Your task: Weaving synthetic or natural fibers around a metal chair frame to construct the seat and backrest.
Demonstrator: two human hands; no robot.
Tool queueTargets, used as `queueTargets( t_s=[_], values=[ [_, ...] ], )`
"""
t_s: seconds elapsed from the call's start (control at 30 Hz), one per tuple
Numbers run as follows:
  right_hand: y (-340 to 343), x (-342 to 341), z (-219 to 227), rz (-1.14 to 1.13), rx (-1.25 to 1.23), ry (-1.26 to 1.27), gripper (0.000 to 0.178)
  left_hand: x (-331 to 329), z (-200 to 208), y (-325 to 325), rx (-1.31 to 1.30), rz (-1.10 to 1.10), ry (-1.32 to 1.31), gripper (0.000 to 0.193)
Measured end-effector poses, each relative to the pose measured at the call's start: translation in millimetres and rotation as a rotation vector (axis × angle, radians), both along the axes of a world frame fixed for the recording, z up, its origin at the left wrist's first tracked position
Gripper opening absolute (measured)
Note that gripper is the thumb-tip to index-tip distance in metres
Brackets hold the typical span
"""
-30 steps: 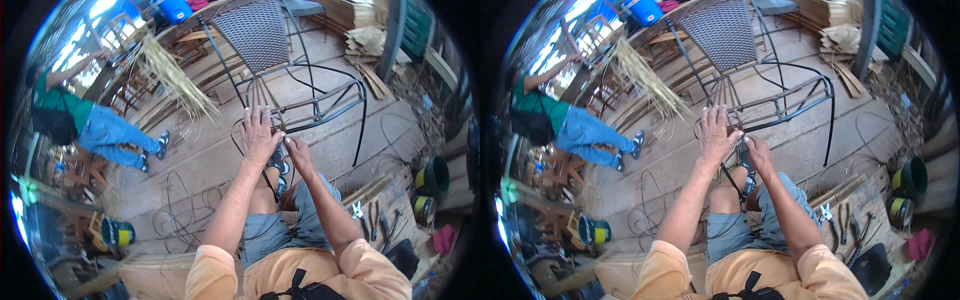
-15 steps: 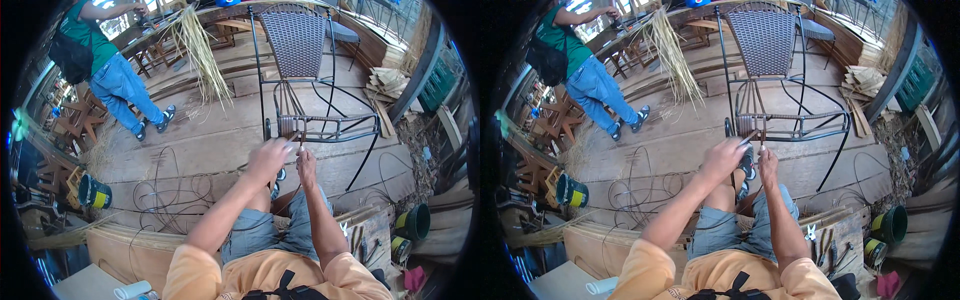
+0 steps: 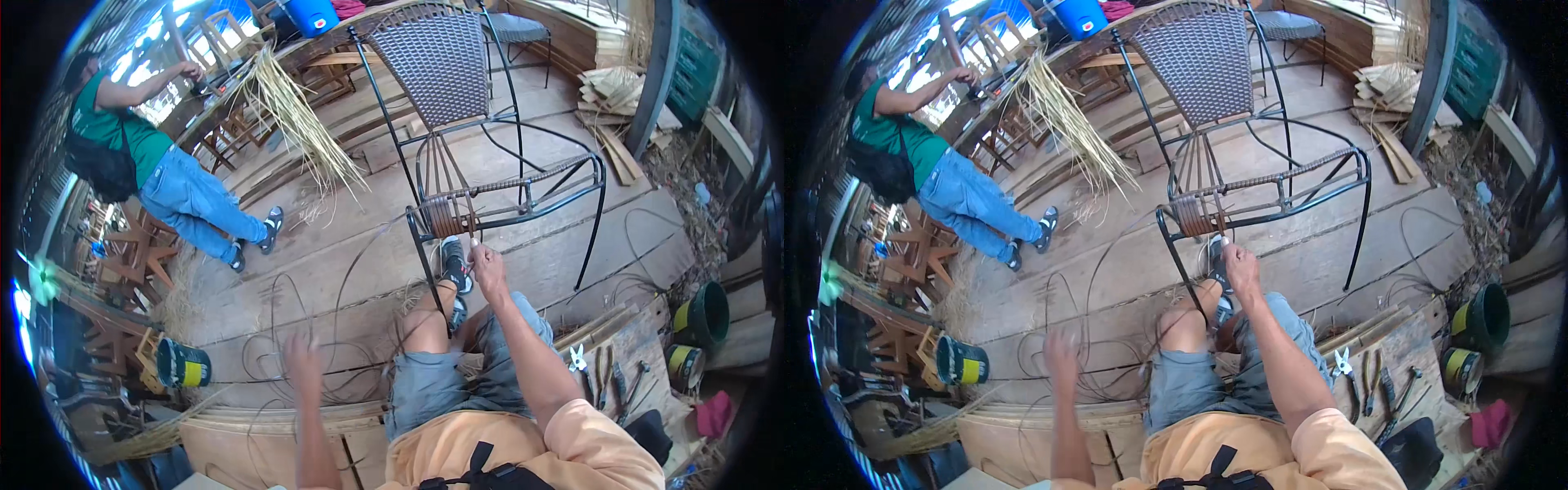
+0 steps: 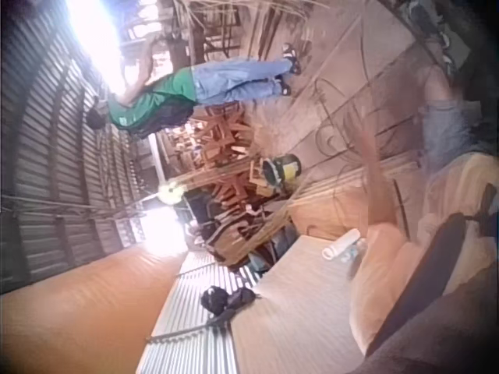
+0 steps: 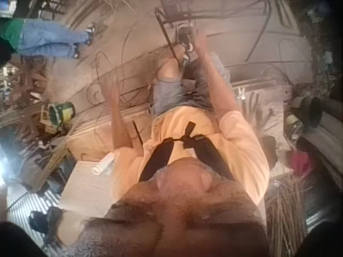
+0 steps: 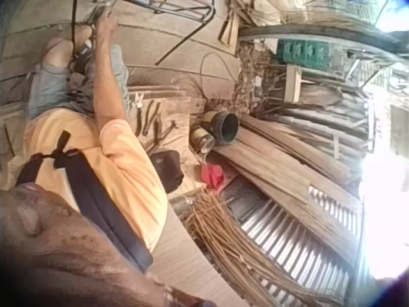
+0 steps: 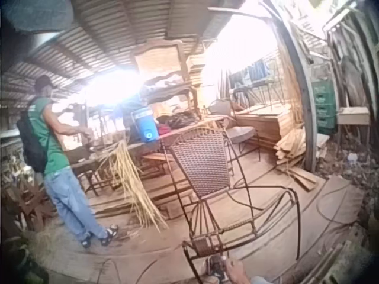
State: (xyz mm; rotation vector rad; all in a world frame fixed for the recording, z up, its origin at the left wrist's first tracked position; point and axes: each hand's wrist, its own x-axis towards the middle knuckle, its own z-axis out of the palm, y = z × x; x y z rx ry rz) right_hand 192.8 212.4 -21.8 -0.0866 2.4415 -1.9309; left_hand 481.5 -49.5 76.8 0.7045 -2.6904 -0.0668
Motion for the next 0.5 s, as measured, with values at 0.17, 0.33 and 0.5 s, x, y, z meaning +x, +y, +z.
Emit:
queueTargets(
  t_s=[0.17,0.33,0.5],
  values=[
    [0.8,7.7,7.5,0.048,-0.052,-0.036,0.054,-192.4,54.2,122.6,0.281,-0.444,0.465,0.047],
    [-13.5,18.4,8.5,0.039,-0.187,-0.188,0.045,-216.3,48.6,139.9,0.321,-0.363,0.309,0.024],
    [17.2,11.2,28.9,0.007,-0.244,-0.194,0.039,-89.2,43.9,34.1,0.299,-0.468,0.018,0.017]
  ],
)
